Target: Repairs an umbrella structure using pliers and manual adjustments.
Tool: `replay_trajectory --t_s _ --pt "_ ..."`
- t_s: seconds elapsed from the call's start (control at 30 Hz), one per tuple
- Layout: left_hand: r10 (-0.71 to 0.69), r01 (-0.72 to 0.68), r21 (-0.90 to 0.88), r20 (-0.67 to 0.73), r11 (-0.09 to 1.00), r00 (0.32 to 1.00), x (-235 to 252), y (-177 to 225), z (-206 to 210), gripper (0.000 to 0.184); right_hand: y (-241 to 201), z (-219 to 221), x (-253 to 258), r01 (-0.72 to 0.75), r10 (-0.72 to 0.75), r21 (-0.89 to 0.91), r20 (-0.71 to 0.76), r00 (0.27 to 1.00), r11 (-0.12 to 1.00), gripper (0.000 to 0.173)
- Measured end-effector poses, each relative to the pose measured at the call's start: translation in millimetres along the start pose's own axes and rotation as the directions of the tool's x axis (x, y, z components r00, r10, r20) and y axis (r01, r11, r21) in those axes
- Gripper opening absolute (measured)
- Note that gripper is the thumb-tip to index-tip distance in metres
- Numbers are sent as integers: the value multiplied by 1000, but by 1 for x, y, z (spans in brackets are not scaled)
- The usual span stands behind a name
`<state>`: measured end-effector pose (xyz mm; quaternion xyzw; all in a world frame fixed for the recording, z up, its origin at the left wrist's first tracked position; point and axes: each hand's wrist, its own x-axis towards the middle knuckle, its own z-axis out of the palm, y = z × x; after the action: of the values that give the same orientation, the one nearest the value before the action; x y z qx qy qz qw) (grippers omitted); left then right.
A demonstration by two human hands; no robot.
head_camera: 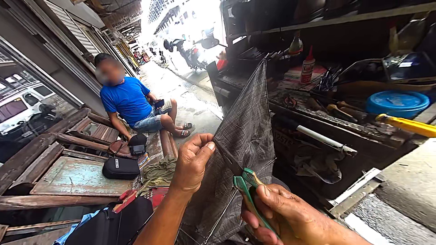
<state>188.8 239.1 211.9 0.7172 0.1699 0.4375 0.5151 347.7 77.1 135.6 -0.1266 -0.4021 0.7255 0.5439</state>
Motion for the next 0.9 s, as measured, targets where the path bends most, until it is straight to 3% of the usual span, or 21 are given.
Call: replay_trajectory --t_s 0.1,0.17,0.33,0.57,0.7,0.8,0.9 --pt "-4 4 6 0 1000 1000 -2 -1 0 16 5 -16 3 -166 75 351 259 963 921 42" --pt "-7 7 16 7 1000 1000 0 -2 1 16 10 -24 6 -183 48 418 313 949 890 39" --pt "-48 48 -17 -39 999 998 3 1 1 19 6 -30 5 -56 6 196 247 969 979 50" --pt "17 -16 34 -44 999 999 6 7 -7 10 18 -37 -2 66 -88 99 240 967 993 50" --pt "118 -100 236 -62 967 991 6 8 -6 9 26 -37 -2 114 -123 49 234 964 992 47" --pt "266 -200 536 -47 820 963 6 10 -3 13 27 -36 -2 130 -132 25 241 962 991 45" --pt "344 -243 648 -31 722 939 5 10 0 15 28 -36 -2 137 -136 11 243 960 990 43"
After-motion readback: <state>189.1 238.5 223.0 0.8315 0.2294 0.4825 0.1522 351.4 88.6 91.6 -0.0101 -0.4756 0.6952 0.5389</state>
